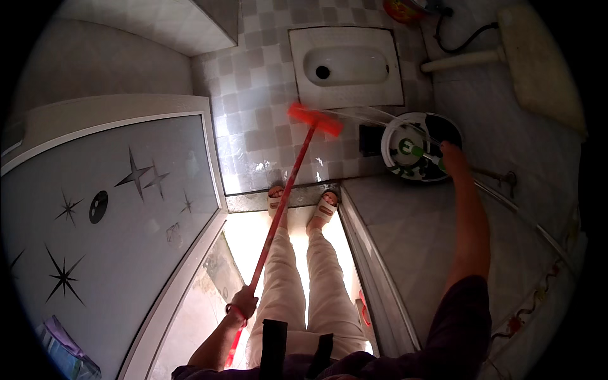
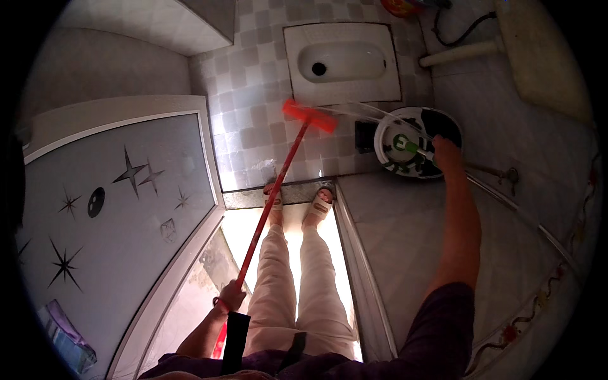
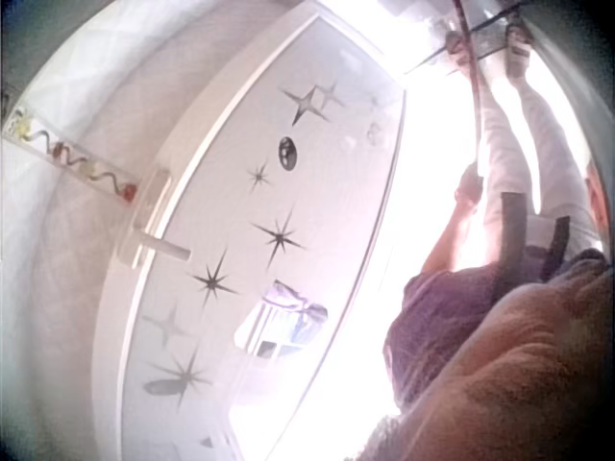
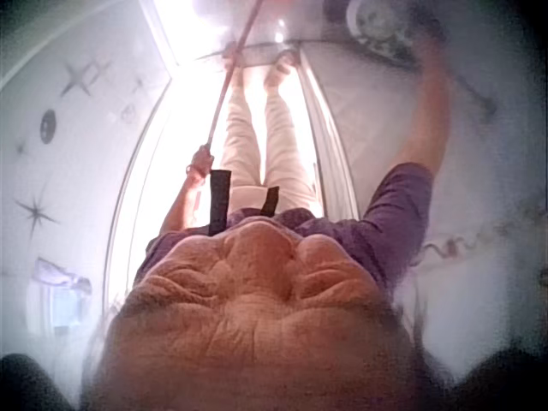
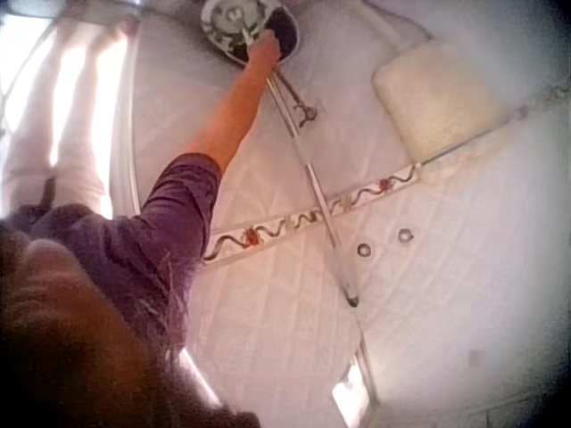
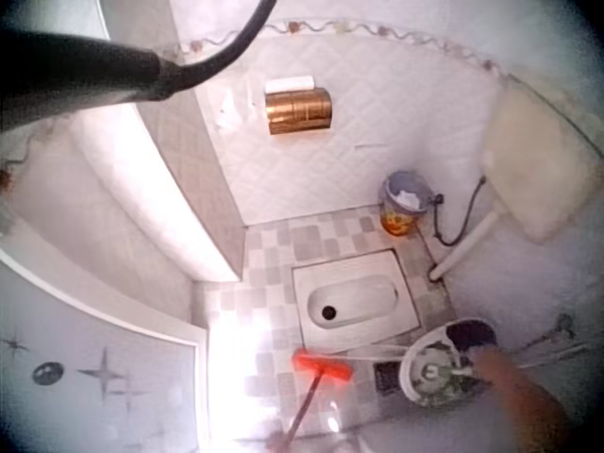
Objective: The person walks from a cluttered area into a bathroom, picks up a red squeegee, and uses it to push water from the floor into a squat toilet. They then move to another bathroom and use a hose to spray water onto the floor before squeegeeing it into the toilet.
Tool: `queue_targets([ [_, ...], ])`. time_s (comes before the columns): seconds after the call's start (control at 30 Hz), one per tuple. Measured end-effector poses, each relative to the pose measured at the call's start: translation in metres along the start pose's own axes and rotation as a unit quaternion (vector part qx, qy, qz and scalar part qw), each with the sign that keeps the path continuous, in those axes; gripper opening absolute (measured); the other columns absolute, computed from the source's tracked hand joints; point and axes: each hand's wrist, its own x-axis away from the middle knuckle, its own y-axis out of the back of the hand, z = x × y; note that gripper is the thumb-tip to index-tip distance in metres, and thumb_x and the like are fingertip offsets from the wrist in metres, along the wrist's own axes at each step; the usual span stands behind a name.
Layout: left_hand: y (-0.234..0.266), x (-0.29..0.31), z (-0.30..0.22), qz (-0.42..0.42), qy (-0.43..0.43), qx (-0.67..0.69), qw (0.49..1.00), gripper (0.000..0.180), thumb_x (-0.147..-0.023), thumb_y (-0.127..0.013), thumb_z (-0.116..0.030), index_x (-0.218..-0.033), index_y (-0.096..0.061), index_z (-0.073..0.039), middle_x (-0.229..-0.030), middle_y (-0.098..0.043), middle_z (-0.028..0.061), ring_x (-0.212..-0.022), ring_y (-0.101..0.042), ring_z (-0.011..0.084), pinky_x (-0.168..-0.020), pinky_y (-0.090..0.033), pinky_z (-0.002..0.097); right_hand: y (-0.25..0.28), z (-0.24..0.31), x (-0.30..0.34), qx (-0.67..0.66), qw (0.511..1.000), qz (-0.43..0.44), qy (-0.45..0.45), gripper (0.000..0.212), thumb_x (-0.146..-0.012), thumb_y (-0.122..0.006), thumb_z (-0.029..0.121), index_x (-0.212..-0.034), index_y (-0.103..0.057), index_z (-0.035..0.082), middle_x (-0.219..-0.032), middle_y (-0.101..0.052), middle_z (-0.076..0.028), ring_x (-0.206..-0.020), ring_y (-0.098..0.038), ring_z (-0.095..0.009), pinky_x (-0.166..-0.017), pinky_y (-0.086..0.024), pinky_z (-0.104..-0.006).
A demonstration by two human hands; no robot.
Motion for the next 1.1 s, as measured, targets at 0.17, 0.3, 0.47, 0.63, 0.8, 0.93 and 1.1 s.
queue_targets([
  [0.17,0.012,-0.033,-0.078,0.064,0.045,0.153,0.985,0.035,-0.072,-0.056,-0.024,-0.095,-0.046,0.0,-0.087,-0.056,0.0215,-0.086,-0.054,0.0364,-0.072,-0.044,0.04,0.01,-0.004,-0.009,-0.038,0.995,-0.016,-0.094,0.02,-0.087,-0.035,0.02,-0.09,-0.046,0.004,-0.084,-0.052,-0.02,-0.078,-0.05,-0.038,-0.065,-0.038,-0.0469],
  [0.3,0.015,0.01,-0.077,0.062,0.006,0.091,0.994,0.032,-0.072,-0.057,-0.023,-0.091,-0.047,0.0,-0.084,-0.057,0.0204,-0.083,-0.055,0.0356,-0.07,-0.044,0.0404,0.015,-0.001,-0.016,-0.036,0.991,-0.025,-0.124,0.025,-0.087,-0.032,0.024,-0.095,-0.046,0.005,-0.091,-0.053,-0.022,-0.085,-0.05,-0.04,-0.071,-0.039,-0.0482],
  [0.47,0.029,0.055,-0.046,0.03,0.086,0.106,0.99,0.026,-0.071,-0.06,-0.019,-0.083,-0.049,0.001,-0.073,-0.058,0.0185,-0.075,-0.057,0.0353,-0.063,-0.045,0.0404,0.002,-0.013,-0.022,-0.052,0.986,-0.056,-0.15,0.027,-0.087,-0.032,0.025,-0.095,-0.046,0.004,-0.09,-0.054,-0.022,-0.084,-0.05,-0.04,-0.072,-0.038,-0.0487],
  [0.63,0.006,0.063,-0.016,0.022,0.068,0.141,0.987,0.025,-0.07,-0.061,-0.019,-0.08,-0.049,0.0,-0.072,-0.058,0.0184,-0.073,-0.058,0.0341,-0.061,-0.045,0.0383,0.004,-0.015,-0.026,-0.054,0.979,-0.105,-0.164,0.025,-0.087,-0.033,0.023,-0.095,-0.048,0.005,-0.09,-0.055,-0.019,-0.082,-0.052,-0.038,-0.071,-0.04,-0.0468],
  [0.8,-0.017,0.057,0.002,0.039,0.1,0.181,0.978,0.022,-0.069,-0.059,-0.019,-0.078,-0.049,-0.001,-0.07,-0.058,0.0181,-0.071,-0.058,0.0329,-0.06,-0.045,0.037,-0.005,-0.039,-0.042,-0.045,0.969,-0.172,-0.169,0.029,-0.088,-0.032,0.023,-0.103,-0.049,0.006,-0.09,-0.056,-0.016,-0.082,-0.052,-0.036,-0.071,-0.041,-0.0431],
  [0.93,-0.025,0.052,0.012,-0.001,0.031,0.243,0.97,0.026,-0.066,-0.065,-0.015,-0.073,-0.042,-0.006,-0.047,-0.043,0.0003,-0.033,-0.042,0.0101,-0.03,-0.034,0.0229,-0.002,-0.039,-0.051,-0.02,0.965,-0.184,-0.185,0.03,-0.088,-0.03,0.023,-0.104,-0.049,0.006,-0.087,-0.057,-0.016,-0.082,-0.053,-0.034,-0.07,-0.041,-0.0427],
  [1.1,0.006,0.059,-0.02,0.041,0.081,0.197,0.976,0.026,-0.07,-0.057,-0.024,-0.079,-0.049,-0.001,-0.073,-0.058,0.0187,-0.074,-0.058,0.0321,-0.061,-0.045,0.0375,0.002,-0.044,-0.051,-0.048,0.963,-0.185,-0.188,0.031,-0.089,-0.029,0.026,-0.103,-0.049,0.008,-0.087,-0.057,-0.015,-0.083,-0.053,-0.033,-0.071,-0.04,-0.0416],
])
